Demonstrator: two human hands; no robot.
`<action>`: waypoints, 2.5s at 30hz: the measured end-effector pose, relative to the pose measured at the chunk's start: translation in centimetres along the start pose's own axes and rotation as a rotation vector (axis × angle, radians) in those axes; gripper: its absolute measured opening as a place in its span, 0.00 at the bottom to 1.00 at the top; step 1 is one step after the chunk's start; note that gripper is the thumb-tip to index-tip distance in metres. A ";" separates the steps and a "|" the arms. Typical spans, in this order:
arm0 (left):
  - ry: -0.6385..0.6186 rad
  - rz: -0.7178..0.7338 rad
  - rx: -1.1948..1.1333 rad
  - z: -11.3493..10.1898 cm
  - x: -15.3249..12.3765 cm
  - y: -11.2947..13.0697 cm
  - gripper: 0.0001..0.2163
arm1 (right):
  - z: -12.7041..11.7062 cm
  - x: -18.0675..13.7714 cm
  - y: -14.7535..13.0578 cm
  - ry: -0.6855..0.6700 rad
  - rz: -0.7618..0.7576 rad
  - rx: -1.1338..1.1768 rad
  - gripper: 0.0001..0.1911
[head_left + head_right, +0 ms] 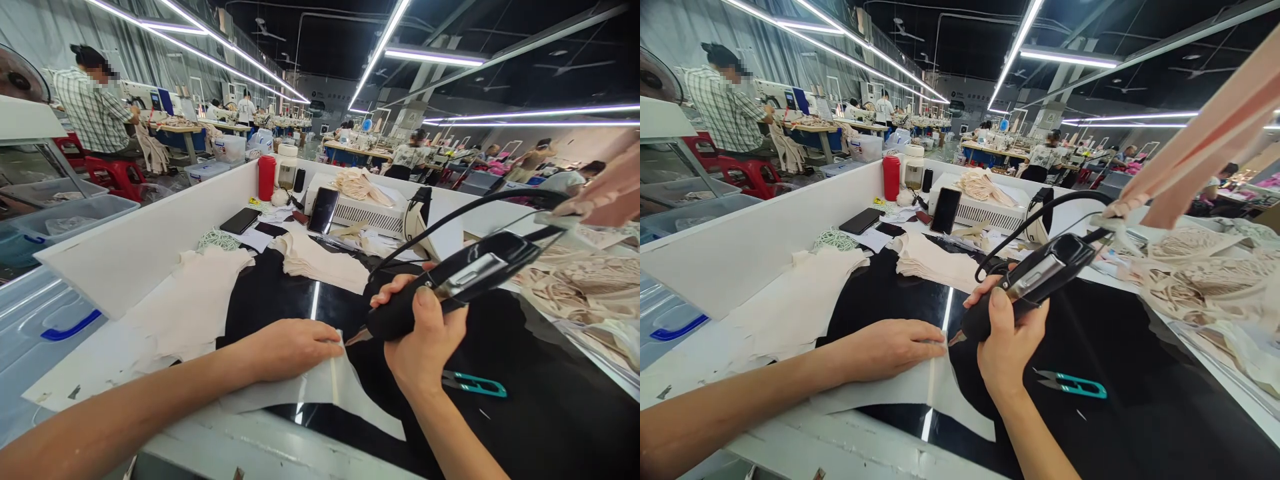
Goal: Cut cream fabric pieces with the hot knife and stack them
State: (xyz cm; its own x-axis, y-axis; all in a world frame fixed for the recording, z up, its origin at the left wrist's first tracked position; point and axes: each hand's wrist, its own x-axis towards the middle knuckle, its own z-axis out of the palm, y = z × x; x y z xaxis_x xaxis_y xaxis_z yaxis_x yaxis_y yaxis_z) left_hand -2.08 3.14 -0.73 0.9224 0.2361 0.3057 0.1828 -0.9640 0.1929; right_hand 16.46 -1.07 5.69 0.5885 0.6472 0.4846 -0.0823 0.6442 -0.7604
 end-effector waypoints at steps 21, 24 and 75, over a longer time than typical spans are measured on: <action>-0.060 0.037 -0.059 -1.5 0.1 0.3 0.15 | -0.9 -0.6 -1.4 0.014 -0.003 -0.005 0.20; -0.041 0.093 -0.061 -1.5 0.7 0.9 0.14 | -1.0 -0.8 -1.5 0.016 0.007 0.001 0.20; -0.012 0.143 0.054 -1.5 -0.8 1.6 0.15 | -2.0 -2.4 -3.5 -0.013 0.039 0.030 0.19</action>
State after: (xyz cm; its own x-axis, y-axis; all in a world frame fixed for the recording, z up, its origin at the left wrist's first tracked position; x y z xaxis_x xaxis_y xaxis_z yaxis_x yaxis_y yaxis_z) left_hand -3.01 1.60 0.78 0.9443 0.0945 0.3152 0.0668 -0.9930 0.0977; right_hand 16.93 -5.72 6.33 0.5736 0.6775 0.4604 -0.1290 0.6298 -0.7660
